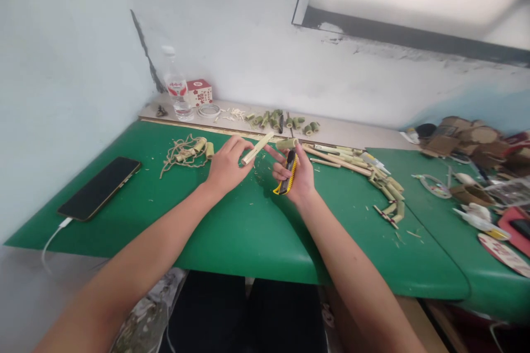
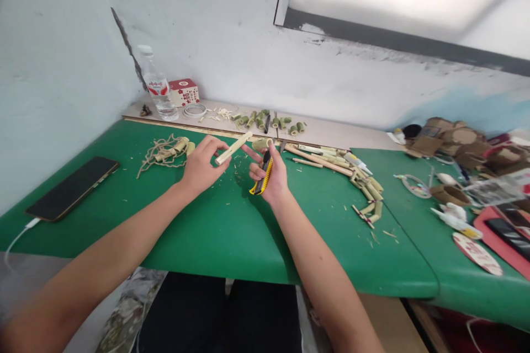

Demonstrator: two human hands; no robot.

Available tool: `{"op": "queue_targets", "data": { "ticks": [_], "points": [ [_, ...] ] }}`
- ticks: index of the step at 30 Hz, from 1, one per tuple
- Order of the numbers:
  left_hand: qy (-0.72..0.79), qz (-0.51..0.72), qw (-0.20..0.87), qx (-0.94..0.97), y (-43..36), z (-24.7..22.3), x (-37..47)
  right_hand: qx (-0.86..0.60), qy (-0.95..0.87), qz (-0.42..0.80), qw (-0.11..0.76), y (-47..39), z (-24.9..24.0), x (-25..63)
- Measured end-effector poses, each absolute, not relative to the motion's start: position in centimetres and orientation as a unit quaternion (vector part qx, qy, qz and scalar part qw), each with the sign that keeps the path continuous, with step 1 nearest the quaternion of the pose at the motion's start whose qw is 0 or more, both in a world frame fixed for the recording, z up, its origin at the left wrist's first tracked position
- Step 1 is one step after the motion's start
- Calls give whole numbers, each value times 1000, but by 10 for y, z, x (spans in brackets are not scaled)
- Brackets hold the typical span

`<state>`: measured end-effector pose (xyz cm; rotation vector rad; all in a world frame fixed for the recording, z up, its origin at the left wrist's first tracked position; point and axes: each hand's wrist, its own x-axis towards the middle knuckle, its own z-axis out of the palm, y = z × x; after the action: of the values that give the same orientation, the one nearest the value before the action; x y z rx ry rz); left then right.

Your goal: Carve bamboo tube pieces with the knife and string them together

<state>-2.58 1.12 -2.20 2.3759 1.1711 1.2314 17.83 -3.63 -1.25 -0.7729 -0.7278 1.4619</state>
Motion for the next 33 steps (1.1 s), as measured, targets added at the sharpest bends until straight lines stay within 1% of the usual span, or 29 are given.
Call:
{"op": "queue_targets", "data": {
  "ticks": [8, 14, 21, 29, 33],
  "points": [
    [387, 431, 111, 807, 12, -22, -26, -343, -323, 627, 620, -36, -12, 177],
    [368, 427, 122, 817, 10, -23, -26, -316, -313, 644, 622, -35, -13, 178],
    [400, 441, 128, 793, 9, -19, -25, -302, -311, 652, 621, -36, -15, 178],
    [432, 454, 171, 760, 13, -18, -26, -291, -273, 669, 627, -35, -16, 179],
    [448, 454, 229, 736, 17, -21, -24, -263, -270, 681, 627, -34, -17, 181]
  ]
}}
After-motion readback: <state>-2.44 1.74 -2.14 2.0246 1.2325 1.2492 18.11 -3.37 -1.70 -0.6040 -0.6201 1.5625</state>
